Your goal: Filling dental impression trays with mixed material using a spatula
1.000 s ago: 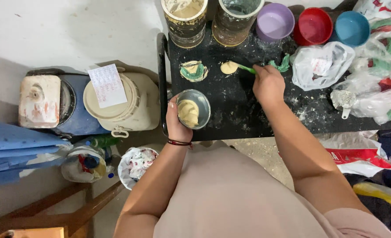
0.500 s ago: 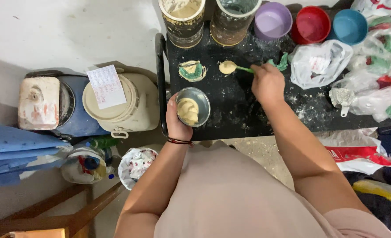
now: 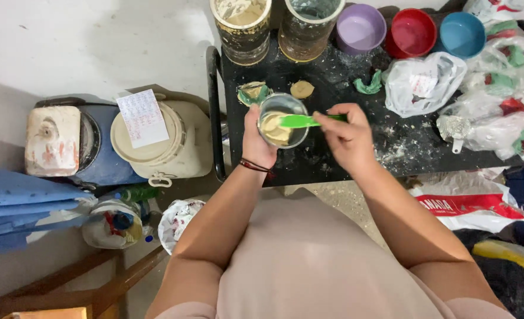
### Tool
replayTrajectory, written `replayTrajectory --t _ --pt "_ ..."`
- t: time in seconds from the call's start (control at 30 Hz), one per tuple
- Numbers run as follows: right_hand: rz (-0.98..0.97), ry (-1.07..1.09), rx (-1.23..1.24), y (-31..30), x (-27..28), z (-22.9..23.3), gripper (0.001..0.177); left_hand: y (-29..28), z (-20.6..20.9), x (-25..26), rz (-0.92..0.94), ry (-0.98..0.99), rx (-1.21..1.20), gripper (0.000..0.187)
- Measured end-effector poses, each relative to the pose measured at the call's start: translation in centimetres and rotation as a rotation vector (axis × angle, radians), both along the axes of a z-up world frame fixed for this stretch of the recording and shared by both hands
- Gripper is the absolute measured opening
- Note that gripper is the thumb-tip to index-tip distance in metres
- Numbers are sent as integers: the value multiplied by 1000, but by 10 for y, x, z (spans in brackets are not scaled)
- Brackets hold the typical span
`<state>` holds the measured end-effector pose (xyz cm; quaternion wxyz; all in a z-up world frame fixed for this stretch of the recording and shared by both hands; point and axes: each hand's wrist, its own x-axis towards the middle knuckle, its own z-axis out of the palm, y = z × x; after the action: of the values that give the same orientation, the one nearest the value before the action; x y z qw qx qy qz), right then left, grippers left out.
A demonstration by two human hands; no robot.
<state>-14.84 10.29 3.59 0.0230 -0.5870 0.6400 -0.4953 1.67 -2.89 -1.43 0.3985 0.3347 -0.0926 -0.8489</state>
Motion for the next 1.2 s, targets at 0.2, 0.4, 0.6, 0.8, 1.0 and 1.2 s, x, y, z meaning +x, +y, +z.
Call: replayTrajectory --t 0.2,0.4,0.6,0.8,1.0,1.2 --pt "-94 343 -32 37 -48 -12 42 -14 -1 4 -72 -114 38 69" --pt "-51 592 103 23 -35 65 19 15 39 4 -18 -90 -561 45" --pt "-120 701 755 20 24 113 18 2 6 -3 141 -190 -677 45" --pt "-57 -93 962 22 49 113 34 -5 -9 -3 275 -137 -369 51" --pt "-281 -268 731 -1 -17 52 25 -17 -17 16 179 -144 -152 48" --pt "-328 522 518 -48 -68 -68 30 -2 -63 44 192 -124 -57 56"
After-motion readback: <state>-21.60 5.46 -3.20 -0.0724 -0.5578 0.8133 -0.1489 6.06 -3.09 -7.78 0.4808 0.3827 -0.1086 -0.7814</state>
